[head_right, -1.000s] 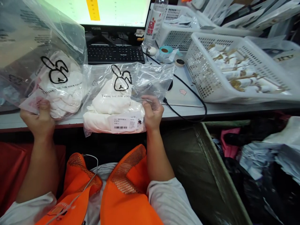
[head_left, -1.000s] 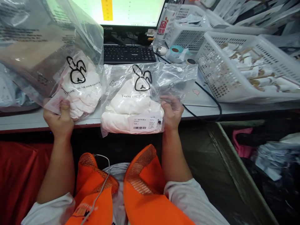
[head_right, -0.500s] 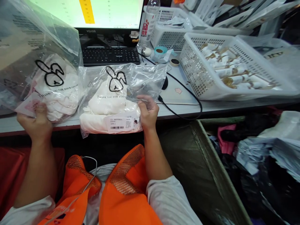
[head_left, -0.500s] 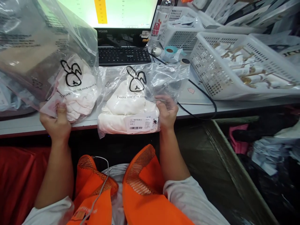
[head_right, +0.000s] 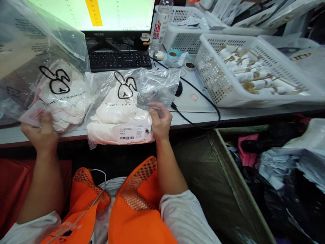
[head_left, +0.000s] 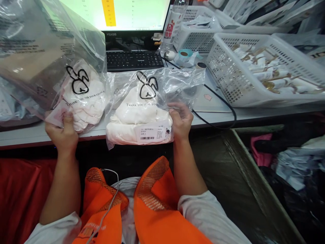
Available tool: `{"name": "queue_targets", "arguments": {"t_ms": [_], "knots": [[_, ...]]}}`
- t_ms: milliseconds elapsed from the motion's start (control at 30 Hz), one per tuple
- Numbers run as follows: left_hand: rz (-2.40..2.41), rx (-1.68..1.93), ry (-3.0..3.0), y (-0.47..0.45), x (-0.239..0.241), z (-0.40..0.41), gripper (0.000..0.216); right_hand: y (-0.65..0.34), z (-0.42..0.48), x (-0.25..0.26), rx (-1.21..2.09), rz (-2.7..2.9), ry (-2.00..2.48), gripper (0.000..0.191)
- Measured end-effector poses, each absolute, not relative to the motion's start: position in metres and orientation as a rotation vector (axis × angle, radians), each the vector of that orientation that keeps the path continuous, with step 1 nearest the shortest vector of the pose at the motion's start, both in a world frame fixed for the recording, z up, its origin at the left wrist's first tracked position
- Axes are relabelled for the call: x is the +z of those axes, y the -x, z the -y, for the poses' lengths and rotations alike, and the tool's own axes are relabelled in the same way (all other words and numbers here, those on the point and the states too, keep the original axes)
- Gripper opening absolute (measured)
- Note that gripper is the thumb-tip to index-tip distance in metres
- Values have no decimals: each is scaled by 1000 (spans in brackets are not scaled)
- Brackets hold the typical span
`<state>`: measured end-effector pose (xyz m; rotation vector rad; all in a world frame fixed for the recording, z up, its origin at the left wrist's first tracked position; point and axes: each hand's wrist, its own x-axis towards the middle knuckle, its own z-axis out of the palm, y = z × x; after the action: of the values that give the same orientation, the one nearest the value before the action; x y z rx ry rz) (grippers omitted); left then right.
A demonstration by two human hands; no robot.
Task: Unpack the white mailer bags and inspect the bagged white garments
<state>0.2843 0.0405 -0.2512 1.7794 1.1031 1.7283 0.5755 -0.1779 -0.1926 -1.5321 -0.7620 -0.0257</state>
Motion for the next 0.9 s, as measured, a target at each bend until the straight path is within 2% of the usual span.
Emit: {"name": "queue_targets", "arguments": {"t_ms": [267, 467, 900], "knots": [[-1126, 1695, -1767, -286, -244, -34, 35, -575, 178, -191, -15, 770, 1565, 19], [-1213, 1641, -1789, -285, -244, -34, 30, -575, 177, -192, -44, 764, 1566, 19], [-1186, 1658, -1808, -284, -248, -36, 34, -575, 178, -192, -70, 739, 1564, 15]]}}
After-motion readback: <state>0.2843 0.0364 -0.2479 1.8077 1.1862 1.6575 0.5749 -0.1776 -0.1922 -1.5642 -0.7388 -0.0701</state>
